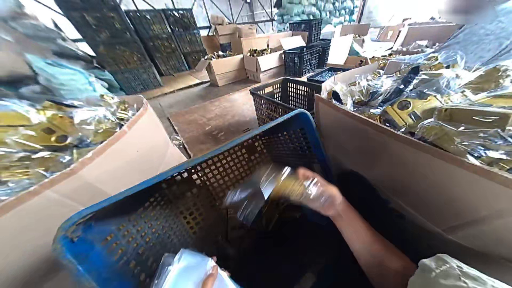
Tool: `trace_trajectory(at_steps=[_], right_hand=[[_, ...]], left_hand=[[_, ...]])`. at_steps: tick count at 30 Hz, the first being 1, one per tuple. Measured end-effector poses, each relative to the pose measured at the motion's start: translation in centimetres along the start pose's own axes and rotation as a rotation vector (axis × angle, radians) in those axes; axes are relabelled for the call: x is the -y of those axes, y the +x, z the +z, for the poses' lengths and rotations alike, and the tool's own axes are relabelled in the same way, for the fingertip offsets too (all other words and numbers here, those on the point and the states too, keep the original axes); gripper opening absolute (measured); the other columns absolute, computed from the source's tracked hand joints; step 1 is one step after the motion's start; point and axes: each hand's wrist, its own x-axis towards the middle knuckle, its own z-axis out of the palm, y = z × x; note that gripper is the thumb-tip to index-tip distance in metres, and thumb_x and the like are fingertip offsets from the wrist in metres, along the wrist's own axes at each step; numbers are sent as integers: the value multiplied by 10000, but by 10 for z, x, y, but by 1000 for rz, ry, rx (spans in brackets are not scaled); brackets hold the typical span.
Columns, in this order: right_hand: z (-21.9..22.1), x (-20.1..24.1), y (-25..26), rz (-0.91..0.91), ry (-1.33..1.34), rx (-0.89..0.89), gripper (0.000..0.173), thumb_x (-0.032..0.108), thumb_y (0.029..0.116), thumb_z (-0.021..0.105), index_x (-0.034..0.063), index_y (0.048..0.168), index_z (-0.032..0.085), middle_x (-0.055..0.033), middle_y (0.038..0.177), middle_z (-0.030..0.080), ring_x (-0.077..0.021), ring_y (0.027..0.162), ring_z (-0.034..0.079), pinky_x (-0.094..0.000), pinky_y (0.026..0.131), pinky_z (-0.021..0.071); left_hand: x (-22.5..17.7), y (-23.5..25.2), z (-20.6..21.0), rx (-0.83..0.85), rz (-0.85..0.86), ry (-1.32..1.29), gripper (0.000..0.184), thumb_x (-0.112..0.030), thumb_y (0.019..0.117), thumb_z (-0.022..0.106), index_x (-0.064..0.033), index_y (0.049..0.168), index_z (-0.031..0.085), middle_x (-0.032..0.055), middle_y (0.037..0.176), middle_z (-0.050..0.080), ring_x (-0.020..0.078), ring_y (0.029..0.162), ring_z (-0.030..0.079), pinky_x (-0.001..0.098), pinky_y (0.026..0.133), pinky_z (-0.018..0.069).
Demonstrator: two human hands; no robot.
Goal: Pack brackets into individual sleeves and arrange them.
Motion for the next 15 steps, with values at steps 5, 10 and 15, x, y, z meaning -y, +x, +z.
trace_trajectory(at_steps=[5,10,15], right_hand=[[37,-32,8,498,-444,-76,353,216,1079,468,-42,1316,510,-161,1145,628,-205,971,646,-381,884,552],[47,-74,-27,667,-737,221,223,68,1007,616,-115,1134,637,-181,1015,671,-163,840,657,-325,814,561],[42,-76,-42,759,-526,47,223,106,1070,487,-70,1105,619,-30,842,607,-55,667,575,-243,674,528]], left_hand=[[25,-9,20,112,95,431,780,-53,751,852,234,1335,423,266,1190,638,142,1094,645,297,985,524],[45,-8,36,148,303,566,615,-79,687,866,208,1156,592,276,1085,688,264,1049,679,408,975,525],[8,-20,36,354,-372,62,360,31,786,734,-24,1118,604,-19,813,691,41,626,619,214,598,547]])
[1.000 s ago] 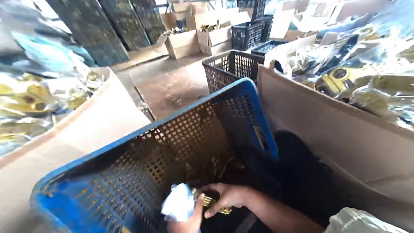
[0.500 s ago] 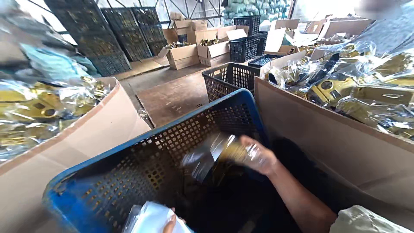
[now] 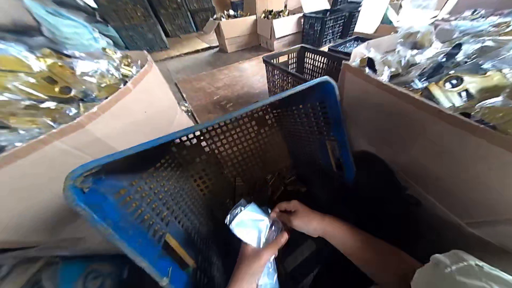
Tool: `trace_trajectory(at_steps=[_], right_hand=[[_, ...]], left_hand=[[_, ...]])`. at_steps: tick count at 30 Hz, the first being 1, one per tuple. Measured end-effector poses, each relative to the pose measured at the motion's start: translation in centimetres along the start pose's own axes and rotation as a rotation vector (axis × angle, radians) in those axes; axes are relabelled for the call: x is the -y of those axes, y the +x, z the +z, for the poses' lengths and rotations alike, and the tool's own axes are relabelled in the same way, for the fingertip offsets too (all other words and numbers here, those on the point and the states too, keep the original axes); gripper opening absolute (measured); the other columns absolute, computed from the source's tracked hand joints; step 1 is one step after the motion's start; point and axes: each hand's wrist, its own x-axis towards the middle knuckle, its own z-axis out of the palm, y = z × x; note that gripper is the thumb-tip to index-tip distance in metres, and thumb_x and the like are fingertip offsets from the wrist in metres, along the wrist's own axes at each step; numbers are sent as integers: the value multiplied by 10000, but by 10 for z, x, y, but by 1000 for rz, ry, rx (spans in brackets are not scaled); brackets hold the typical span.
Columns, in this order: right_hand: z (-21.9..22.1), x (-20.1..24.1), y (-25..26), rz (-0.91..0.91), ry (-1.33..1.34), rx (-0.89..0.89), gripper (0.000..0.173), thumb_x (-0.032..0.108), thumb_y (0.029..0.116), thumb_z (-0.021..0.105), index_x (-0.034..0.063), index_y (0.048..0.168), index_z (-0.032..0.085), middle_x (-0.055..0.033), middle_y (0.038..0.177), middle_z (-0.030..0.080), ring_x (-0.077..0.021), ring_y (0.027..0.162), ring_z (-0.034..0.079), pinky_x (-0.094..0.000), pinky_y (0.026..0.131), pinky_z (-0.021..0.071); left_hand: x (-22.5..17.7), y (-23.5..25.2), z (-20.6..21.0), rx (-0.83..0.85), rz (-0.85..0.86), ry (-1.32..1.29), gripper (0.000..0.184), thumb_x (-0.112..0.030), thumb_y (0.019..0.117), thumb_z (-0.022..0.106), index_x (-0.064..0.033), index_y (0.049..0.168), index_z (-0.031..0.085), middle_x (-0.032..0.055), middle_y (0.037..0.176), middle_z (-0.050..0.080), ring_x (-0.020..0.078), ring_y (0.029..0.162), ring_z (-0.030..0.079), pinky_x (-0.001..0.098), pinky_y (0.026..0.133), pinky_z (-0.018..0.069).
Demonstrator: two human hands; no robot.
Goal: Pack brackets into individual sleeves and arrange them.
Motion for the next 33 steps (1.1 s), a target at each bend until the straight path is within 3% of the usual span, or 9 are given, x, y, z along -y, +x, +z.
trace_trajectory(at_steps=[2,6,11,14,18,23,27,30,33], right_hand=[[4,0,-3,63,187,23,203,122,1086,435,-21,1124,573,2,861,610,-76,724,618,-278,722,561],[7,-2,0,44,83,-1,209,71,1040,532,-85,1166,591,-67,970,667,-101,807,664,-298,776,584],[0,-7,2,63,-11,-66,167,118,1063,519,-17,1020,608,36,742,560,-18,576,536,-184,584,503],[4,-6,7,139,58,-117,279,230,1107,453,39,936,562,49,660,484,-30,502,477,-190,517,463],[-12,-13,5,126,232,106,267,187,1096,428,-17,1193,569,-24,985,678,-95,853,684,-289,806,585],[-14,-20,6,110,-19,156,168,128,1048,558,32,918,604,65,718,570,8,563,542,-156,562,490],[-7,-24,3,161,27,130,163,139,1019,619,41,891,593,57,655,549,-4,500,515,-161,516,473],[-11,-32,-2,198,151,15,186,115,986,665,77,846,549,60,616,568,-26,478,547,-185,497,501],[-15,-26,5,261,153,76,202,162,1078,519,-19,1029,593,-7,808,636,-63,618,636,-241,607,580]], left_hand=[[1,10,-3,-51,33,76,317,5,861,735,-3,1152,612,2,853,688,45,651,630,212,607,559],[19,21,-16,-169,254,387,591,-46,743,835,99,1256,579,103,1102,698,47,1004,670,223,916,556],[16,30,-19,-319,296,319,290,-29,868,716,65,1111,588,-15,791,714,24,654,672,209,636,579],[20,25,-10,-216,253,333,327,-44,874,731,92,1134,585,12,848,692,20,718,667,208,693,581],[27,23,-14,-160,371,473,444,-47,832,768,158,1184,591,125,1053,705,-1,964,663,165,898,538],[35,28,-19,-140,396,431,449,-14,817,757,145,1202,588,125,1074,711,39,829,700,207,764,603],[32,42,-57,-552,492,696,454,-37,827,721,217,1171,567,233,984,713,204,841,726,372,806,608],[9,41,-70,-786,385,531,388,-57,909,711,140,1194,537,40,850,666,18,646,654,202,631,590],[11,32,-45,-476,228,348,354,-19,889,710,131,1172,560,45,921,694,55,764,692,251,748,613]])
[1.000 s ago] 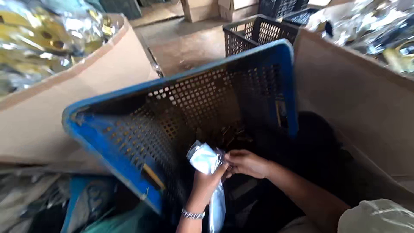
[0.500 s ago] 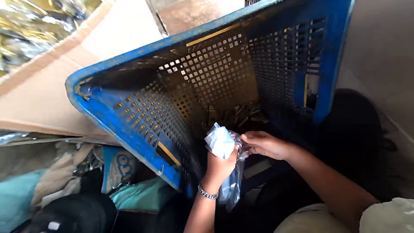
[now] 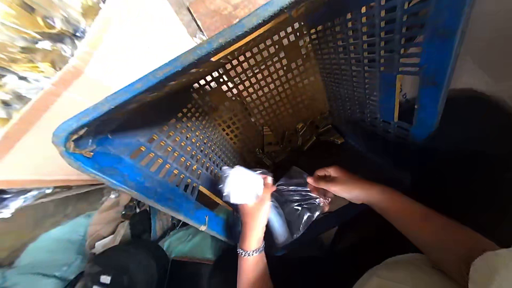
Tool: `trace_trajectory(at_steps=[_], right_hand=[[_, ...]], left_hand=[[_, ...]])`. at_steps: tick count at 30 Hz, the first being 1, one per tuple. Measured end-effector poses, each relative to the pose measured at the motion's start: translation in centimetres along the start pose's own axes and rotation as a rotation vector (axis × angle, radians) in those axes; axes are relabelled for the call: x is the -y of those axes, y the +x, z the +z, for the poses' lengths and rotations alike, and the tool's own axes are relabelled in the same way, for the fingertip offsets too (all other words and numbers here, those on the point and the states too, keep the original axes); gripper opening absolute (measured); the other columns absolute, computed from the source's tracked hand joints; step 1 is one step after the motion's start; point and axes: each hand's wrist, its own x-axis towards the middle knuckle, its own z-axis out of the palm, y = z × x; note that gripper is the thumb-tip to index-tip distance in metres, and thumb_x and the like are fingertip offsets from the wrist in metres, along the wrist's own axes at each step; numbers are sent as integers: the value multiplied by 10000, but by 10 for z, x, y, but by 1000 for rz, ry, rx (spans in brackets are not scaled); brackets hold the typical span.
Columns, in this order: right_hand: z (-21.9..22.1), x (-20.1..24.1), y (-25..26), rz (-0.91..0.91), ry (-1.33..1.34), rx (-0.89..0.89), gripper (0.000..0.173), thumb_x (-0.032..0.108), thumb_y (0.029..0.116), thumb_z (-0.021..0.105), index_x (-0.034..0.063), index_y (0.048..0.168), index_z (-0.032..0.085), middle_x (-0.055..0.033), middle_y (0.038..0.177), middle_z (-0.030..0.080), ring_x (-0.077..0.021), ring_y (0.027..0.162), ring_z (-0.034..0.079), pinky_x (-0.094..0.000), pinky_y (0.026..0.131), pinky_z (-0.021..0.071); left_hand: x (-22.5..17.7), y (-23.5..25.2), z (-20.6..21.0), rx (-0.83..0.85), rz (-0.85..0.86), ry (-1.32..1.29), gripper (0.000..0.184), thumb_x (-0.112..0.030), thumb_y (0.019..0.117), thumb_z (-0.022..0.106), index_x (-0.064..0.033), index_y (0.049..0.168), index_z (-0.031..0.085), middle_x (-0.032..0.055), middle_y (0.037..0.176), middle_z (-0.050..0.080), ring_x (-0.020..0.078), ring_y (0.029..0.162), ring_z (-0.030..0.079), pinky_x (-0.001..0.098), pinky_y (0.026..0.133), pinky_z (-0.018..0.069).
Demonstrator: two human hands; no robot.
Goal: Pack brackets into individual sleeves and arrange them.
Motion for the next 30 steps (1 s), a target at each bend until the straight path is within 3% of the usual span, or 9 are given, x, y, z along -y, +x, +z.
trace_trajectory(at_steps=[2,5,9,14,18,22,24,27,30], right_hand=[[3,6,-1,-12,-48,58,244,166,1101,450,-27,1084,599,7,851,594,-29,635,601,-206,623,558],[8,9,-1,-35,-85,-20,259,224,1107,454,11,1025,576,16,806,533,2,539,496,-159,530,476],[3,5,-5,-186,-146,-87,197,99,1037,566,-71,1115,631,-38,908,635,-25,711,632,-201,702,571],[14,-2,-2,-96,-156,-102,264,221,1090,502,12,958,594,34,705,512,11,482,450,-148,472,417],[6,-3,-5,-157,16,65,100,40,1031,544,-19,1072,612,26,856,672,-50,714,682,-242,723,611],[4,-6,-1,-165,125,-14,230,47,922,713,122,805,529,66,620,616,-20,475,569,-166,479,498],[11,-6,0,-150,124,-75,333,76,846,801,148,742,493,73,547,553,-4,404,484,-156,410,419],[28,-5,0,-343,-82,63,332,111,721,860,104,667,532,96,600,548,66,508,473,-122,478,382],[23,8,10,-488,-230,289,374,134,708,888,94,605,531,122,579,519,109,542,425,-103,499,304]], left_hand=[[3,-4,7,280,-18,-9,450,-42,844,741,112,1228,564,55,1053,694,42,973,665,232,917,551],[5,-2,13,505,-8,35,499,-88,797,801,82,1225,608,49,1082,713,31,1003,663,224,946,536],[9,-4,25,395,-31,60,318,-58,791,809,45,1034,632,12,857,679,36,777,663,223,769,580],[5,-19,34,370,93,-17,247,-8,839,745,98,1022,619,13,850,690,15,785,676,200,789,587],[13,-6,27,259,189,106,244,-42,865,736,102,1031,629,22,854,706,-2,778,676,180,766,577],[20,12,8,-124,413,375,390,-103,847,750,176,1090,624,206,915,715,191,829,716,364,808,584],[2,7,-1,-128,190,167,345,-63,873,731,114,1126,577,47,860,656,62,734,661,245,722,585],[-19,-31,0,297,-188,-214,349,18,692,829,-45,973,632,-66,768,697,20,705,677,216,700,599],[-8,-31,-7,422,-119,-239,290,38,668,834,-111,866,682,-98,740,685,-2,700,655,196,696,577]])
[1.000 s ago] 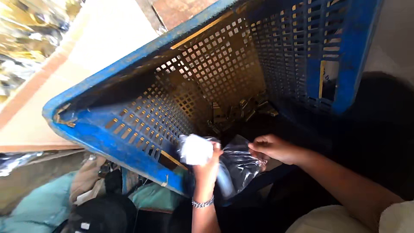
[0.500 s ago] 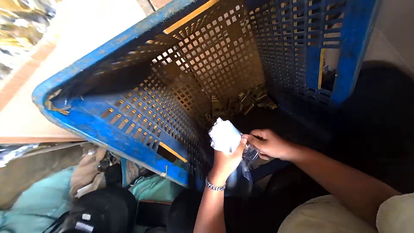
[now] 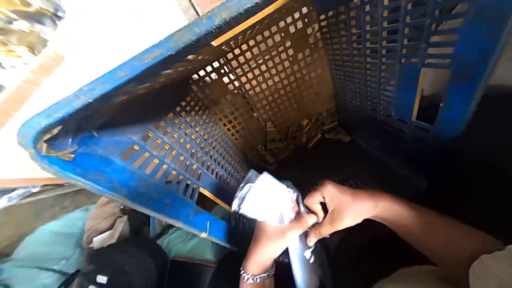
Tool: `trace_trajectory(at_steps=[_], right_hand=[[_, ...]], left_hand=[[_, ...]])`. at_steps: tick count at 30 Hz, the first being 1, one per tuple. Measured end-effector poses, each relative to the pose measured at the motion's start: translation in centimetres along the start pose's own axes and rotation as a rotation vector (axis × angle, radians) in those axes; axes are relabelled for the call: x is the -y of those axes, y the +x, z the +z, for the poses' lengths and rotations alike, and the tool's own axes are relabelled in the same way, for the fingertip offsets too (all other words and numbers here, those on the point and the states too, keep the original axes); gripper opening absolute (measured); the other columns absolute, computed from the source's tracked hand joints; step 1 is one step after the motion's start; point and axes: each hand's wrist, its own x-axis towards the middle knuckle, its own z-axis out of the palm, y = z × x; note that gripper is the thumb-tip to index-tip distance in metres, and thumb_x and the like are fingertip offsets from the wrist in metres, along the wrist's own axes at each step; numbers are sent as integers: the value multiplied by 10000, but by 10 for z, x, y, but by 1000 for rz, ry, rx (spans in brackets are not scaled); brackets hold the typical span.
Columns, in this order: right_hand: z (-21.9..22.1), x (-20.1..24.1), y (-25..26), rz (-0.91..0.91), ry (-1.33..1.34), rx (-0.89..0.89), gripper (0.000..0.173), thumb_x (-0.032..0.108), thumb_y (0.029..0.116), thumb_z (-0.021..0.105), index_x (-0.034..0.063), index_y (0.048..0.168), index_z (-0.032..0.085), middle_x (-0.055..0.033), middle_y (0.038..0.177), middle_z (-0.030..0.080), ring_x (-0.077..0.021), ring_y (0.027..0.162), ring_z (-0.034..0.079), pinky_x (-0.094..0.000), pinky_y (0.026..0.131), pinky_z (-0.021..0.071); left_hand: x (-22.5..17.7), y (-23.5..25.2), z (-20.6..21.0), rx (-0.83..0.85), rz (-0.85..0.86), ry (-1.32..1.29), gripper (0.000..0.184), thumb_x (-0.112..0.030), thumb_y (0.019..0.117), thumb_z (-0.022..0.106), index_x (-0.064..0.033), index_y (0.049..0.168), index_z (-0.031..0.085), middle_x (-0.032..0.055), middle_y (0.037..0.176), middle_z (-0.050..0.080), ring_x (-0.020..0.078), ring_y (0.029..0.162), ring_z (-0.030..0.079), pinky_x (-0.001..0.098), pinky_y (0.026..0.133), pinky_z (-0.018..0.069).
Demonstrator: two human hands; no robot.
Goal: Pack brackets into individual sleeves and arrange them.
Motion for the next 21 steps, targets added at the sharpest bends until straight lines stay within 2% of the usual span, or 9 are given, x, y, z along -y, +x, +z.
trace_trajectory(at_steps=[2,4,6,7,9,11,14,18,21], right_hand=[[-19,-2,15,75,28,-111,366,136,770,840,140,633,502,137,570,508,86,497,444,-111,471,354],[-45,-23,49,284,-7,-266,242,157,876,790,38,815,588,27,659,598,-22,530,548,-199,530,492],[-64,-63,95,539,-85,-303,313,148,961,722,-46,1183,615,-169,1031,665,-211,829,655,-369,770,567],[-68,-84,118,640,-95,-281,410,132,1001,665,-19,1363,545,-225,1246,621,-296,1009,659,-444,876,558],[-67,-121,154,773,-206,-225,592,123,1049,566,73,1583,317,-246,1462,482,-358,1167,614,-488,934,539],[-64,-151,176,815,-455,-186,756,114,990,631,12,1612,213,-301,1579,338,-434,1399,443,-552,1113,415],[-59,-180,186,847,-642,-198,759,120,974,641,98,1623,248,-324,1636,147,-512,1446,331,-590,1124,395],[-61,-181,169,691,-857,-165,496,91,992,605,89,1482,522,-352,1529,361,-524,1397,394,-621,1104,387],[-59,-144,121,657,-780,-158,469,226,930,741,116,1375,643,-339,1532,353,-546,1425,306,-694,1120,293]], left_hand=[[4,5,-22,-218,197,274,288,4,672,820,-43,900,651,-100,780,665,-51,747,637,148,733,562],[4,12,-39,-489,280,565,385,-14,678,784,137,987,611,26,855,660,-57,819,614,123,786,523],[3,23,-47,-617,354,653,394,-9,712,724,195,1023,591,68,898,686,-65,865,630,110,825,518],[2,28,-48,-619,409,613,352,11,740,708,189,1021,595,49,908,705,-67,884,652,112,842,537],[0,34,-42,-595,470,515,297,25,800,700,174,1034,595,28,931,715,-45,929,668,139,879,551],[-5,36,-34,-634,445,513,294,-4,828,725,178,1025,605,27,932,699,-74,939,646,115,892,530],[-10,32,-28,-721,375,657,384,-99,836,758,207,1016,611,95,938,687,-115,958,605,71,903,470],[-11,34,-29,-737,428,605,346,-72,826,765,191,996,617,49,916,691,-118,949,616,75,899,486],[-2,39,-33,-702,505,506,337,-76,816,780,169,991,629,23,921,699,-83,939,643,111,895,526]])
